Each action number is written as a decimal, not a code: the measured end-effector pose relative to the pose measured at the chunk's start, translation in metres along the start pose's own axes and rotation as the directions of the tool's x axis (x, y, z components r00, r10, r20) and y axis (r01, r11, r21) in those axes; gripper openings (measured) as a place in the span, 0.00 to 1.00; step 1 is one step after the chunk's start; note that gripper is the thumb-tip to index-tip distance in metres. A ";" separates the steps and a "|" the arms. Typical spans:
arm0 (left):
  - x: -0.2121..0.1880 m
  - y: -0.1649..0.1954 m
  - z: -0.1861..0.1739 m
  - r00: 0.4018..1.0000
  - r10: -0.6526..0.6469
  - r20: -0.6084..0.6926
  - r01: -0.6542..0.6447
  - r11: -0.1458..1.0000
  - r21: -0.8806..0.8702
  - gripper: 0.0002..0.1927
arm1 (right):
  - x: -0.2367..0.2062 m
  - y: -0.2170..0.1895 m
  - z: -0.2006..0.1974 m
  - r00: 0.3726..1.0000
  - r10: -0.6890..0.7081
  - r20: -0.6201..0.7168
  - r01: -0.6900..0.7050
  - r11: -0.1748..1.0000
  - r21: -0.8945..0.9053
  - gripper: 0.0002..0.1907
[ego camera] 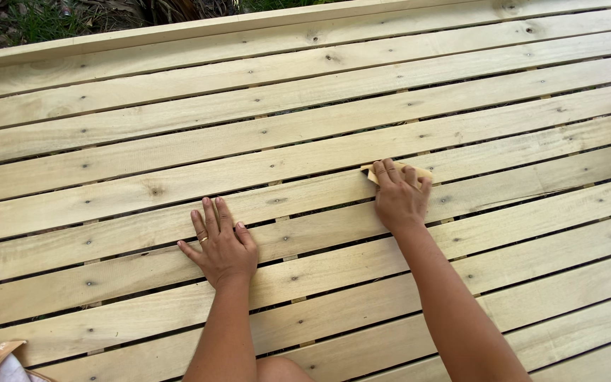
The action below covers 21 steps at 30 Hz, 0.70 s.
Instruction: The person sits on a slatted wooden bench outdoors and sands its surface by hand, rubbing a folded piece of sandpaper back and forth across the slats, occasionally switching to a black sanding block and repositioning to cover different sections of the bench.
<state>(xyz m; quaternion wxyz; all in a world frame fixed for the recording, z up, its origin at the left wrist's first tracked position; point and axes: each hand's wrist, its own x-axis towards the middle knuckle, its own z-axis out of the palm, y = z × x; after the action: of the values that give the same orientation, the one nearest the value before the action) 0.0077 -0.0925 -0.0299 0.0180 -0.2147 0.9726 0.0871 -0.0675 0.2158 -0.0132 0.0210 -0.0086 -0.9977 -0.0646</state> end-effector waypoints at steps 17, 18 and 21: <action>0.001 0.001 -0.001 1.000 -0.015 0.016 0.015 1.000 -0.024 0.35 | 0.002 -0.011 -0.001 0.997 -0.078 -0.009 0.078 0.997 -0.020 0.26; 0.000 0.000 -0.001 1.000 -0.016 0.024 0.016 1.000 -0.016 0.35 | 0.000 -0.010 0.000 0.995 -0.100 0.005 0.100 0.995 -0.013 0.27; 0.001 -0.002 0.000 1.000 -0.004 0.011 0.004 1.000 -0.015 0.35 | -0.001 0.007 0.001 0.999 -0.016 -0.029 0.017 0.999 0.045 0.26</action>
<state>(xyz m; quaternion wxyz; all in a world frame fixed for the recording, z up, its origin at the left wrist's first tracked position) 0.0081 -0.0948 -0.0300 0.0221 -0.2164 0.9714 0.0956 -0.0662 0.2223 -0.0131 0.0350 0.0012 -0.9985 -0.0424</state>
